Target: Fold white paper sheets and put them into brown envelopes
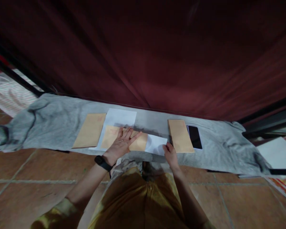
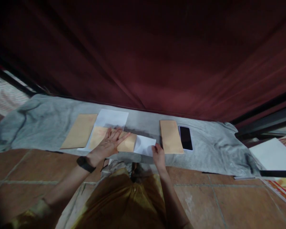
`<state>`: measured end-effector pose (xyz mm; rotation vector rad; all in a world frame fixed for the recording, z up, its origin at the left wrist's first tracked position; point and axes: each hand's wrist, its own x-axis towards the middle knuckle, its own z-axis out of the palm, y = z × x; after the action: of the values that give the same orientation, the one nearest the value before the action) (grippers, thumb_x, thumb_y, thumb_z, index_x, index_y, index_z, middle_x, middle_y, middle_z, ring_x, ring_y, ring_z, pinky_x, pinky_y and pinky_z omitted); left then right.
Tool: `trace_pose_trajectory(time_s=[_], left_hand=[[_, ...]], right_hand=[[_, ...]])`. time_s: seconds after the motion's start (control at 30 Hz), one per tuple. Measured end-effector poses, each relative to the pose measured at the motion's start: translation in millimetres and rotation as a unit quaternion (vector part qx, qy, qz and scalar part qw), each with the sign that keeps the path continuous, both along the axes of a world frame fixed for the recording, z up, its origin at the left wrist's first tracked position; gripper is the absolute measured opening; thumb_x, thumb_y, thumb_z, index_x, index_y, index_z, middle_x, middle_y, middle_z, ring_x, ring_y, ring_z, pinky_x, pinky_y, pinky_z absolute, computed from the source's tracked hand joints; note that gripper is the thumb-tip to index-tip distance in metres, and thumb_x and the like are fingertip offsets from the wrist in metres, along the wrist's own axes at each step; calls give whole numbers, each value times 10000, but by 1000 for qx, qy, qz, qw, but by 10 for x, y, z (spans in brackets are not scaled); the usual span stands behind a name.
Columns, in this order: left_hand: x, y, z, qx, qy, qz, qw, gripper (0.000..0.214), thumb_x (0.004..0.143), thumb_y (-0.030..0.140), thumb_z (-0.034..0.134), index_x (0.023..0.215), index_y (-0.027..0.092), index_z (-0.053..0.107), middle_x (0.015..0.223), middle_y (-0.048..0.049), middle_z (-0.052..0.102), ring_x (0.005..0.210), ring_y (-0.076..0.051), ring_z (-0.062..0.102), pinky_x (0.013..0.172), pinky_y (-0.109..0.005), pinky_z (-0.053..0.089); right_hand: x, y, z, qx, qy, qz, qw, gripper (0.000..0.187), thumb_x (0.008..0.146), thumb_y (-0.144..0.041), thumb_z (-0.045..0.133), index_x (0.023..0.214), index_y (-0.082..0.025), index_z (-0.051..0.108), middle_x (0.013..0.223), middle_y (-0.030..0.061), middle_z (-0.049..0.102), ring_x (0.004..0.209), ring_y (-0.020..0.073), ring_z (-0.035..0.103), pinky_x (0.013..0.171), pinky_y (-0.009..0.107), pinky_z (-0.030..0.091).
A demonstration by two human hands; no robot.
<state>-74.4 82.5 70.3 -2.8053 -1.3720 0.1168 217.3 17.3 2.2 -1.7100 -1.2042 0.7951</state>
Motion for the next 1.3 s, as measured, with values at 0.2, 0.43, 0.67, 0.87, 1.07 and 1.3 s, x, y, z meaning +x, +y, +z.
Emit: trace_pose_trajectory(time_s=[0.2, 0.43, 0.67, 0.87, 1.07, 1.3], left_hand=[[42, -7, 70, -15, -6, -13, 1000, 1169, 719, 71, 706, 1632, 325, 23, 1662, -195, 263, 1556, -383, 175, 1204, -665, 97], [-112, 75, -73, -83, -39, -1, 996, 1179, 686, 224, 761, 1637, 271, 66, 1624, -214, 313, 1540, -375, 229, 1220, -599, 154], [-124, 113, -86, -163, -44, 25, 985, 1210, 658, 279, 778, 1636, 272, 66, 1668, -179, 248, 1558, -363, 180, 1236, -581, 128], [-31, 199, 37, -202, -26, 9, 979, 1216, 667, 266, 783, 1634, 283, 46, 1692, -157, 210, 1575, -331, 127, 1244, -578, 61], [61, 210, 12, -213, -24, 14, 977, 1223, 648, 230, 784, 1634, 287, 62, 1699, -160, 183, 1578, -323, 110, 1245, -586, 66], [45, 194, -61, -211, -28, 14, 977, 1209, 654, 288, 789, 1633, 274, 80, 1696, -169, 186, 1573, -347, 126, 1245, -592, 82]], right_hand=[[2, -50, -8, 1, -10, 9, 1000, 364, 843, -504, 516, 859, -182, 687, 719, 20, 659, 653, 168, 569, 641, 270, 470], [-18, 2, -38, -1, -11, 12, 1000, 350, 845, -477, 500, 854, -188, 697, 828, 53, 722, 764, 202, 642, 732, 293, 516], [-50, 22, -68, -11, -29, 17, 999, 294, 849, -414, 505, 829, -194, 699, 768, 33, 702, 719, 184, 613, 698, 275, 488], [-35, 52, -70, -24, -42, 25, 999, 234, 856, -346, 528, 828, -201, 710, 758, 23, 708, 727, 178, 614, 724, 269, 490], [-78, 59, -93, -34, -42, 23, 998, 196, 837, -312, 558, 862, -215, 726, 800, 28, 730, 760, 194, 656, 740, 285, 508], [-73, 49, -110, -25, -19, 10, 999, 208, 831, -287, 557, 962, -204, 696, 870, 34, 746, 793, 188, 689, 758, 290, 543]])
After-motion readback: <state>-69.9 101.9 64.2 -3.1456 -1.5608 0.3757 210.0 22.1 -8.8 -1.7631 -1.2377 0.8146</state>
